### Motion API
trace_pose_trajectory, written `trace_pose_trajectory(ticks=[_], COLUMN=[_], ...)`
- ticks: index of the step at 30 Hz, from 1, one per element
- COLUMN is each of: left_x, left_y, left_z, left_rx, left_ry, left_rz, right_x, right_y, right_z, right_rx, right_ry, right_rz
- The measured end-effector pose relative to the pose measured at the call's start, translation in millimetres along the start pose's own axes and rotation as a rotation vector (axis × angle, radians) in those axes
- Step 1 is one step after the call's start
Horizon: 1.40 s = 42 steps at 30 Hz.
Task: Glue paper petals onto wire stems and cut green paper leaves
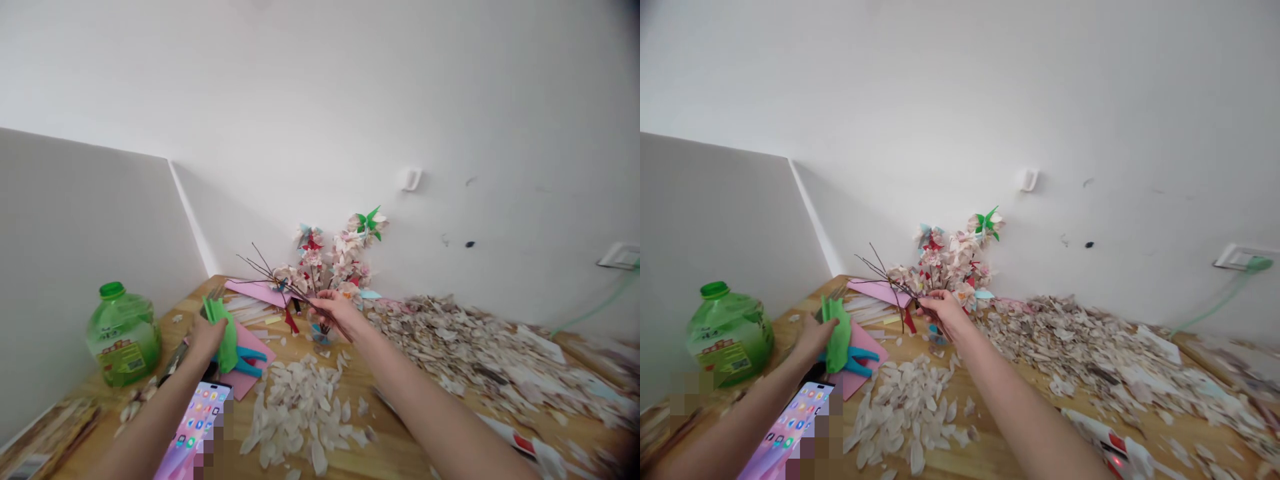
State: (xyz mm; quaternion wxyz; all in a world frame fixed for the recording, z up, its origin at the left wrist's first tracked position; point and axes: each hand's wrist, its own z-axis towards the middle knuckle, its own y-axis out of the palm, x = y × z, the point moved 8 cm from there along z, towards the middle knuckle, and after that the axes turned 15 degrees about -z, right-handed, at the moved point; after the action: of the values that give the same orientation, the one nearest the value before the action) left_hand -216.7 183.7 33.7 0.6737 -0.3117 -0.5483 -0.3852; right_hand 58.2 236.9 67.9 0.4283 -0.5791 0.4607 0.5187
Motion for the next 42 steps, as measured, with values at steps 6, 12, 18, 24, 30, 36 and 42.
trace_pose_trajectory(ticks=[6,12,18,24,30,36,42], left_x=[5,22,38,52,66,69,74], left_y=[52.2,97.9,98.5,93.2,95.8,98.3,107.6], left_z=[-13,-21,-30,-46,-65,-78,-90], left_rx=[-0.074,-0.183,-0.130,-0.074,-0.055,-0.045,-0.080], left_ry=[-0.223,-0.265,-0.161,-0.054,0.006,0.038,0.028], left_rz=[-0.344,-0.678,-0.777,-0.712,-0.660,-0.626,-0.635], right_x=[-2,6,22,22,10,8,3], right_y=[6,20,23,30,33,22,12], right_z=[-7,-21,-30,-38,-48,-56,-58], right_rx=[-0.039,-0.113,-0.209,-0.330,-0.241,-0.035,0.061], right_ry=[-0.008,0.000,0.028,-0.008,-0.099,-0.182,-0.224], right_rz=[0.003,-0.026,-0.003,0.006,0.008,-0.045,-0.085])
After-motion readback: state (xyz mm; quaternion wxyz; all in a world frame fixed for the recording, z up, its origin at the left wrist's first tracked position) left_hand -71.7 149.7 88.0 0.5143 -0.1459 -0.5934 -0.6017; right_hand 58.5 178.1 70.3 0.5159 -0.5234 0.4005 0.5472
